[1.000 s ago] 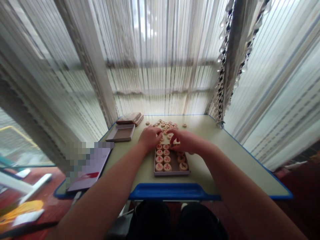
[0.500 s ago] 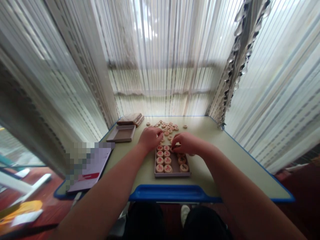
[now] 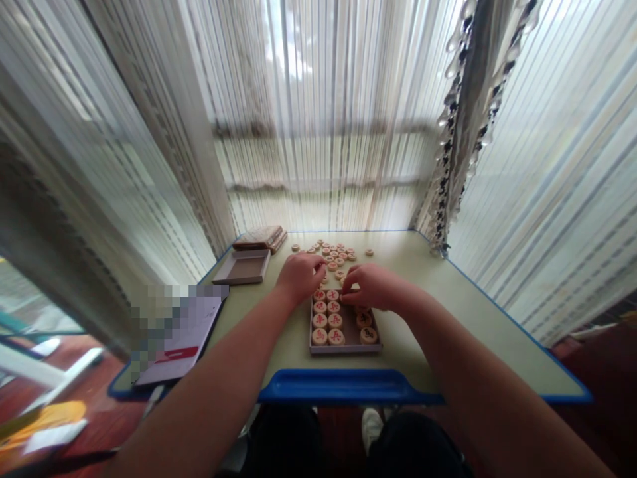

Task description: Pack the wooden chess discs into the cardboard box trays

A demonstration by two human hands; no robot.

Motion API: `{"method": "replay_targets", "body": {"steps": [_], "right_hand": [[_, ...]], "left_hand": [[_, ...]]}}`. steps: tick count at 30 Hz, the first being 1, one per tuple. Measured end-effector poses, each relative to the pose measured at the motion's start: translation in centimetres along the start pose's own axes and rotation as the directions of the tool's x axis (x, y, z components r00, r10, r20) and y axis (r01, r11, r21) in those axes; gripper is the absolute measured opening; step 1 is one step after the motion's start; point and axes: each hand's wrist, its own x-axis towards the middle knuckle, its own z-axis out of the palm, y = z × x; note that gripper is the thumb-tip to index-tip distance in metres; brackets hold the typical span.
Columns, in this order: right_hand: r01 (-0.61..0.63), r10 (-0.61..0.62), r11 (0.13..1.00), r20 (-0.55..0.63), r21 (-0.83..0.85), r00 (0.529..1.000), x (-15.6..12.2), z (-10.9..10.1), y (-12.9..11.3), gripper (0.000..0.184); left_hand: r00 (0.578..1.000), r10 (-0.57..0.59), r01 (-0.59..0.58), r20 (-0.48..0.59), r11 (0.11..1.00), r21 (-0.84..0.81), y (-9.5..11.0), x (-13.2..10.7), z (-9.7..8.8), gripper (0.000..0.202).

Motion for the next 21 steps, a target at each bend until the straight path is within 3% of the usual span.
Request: {"method": "replay_targets", "body": {"steps": [8, 21], "right_hand": [[0.024, -0.026, 0.997, -0.020, -0.072, 0.999, -0.1, 0.2, -0.3, 0.016], [0.027, -0.028, 0.999, -0.021, -0.027, 0.999, -0.1, 0.3, 0.2, 0.016]], "left_hand": [[0.999, -0.022, 0.021, 0.037, 0.999, 0.032, -0.1, 0.0, 0.3, 0.023], [0.970, -0.050, 0.044, 0.237, 0.999, 0.028, -1.4, 0.5, 1.1, 0.024]]}}
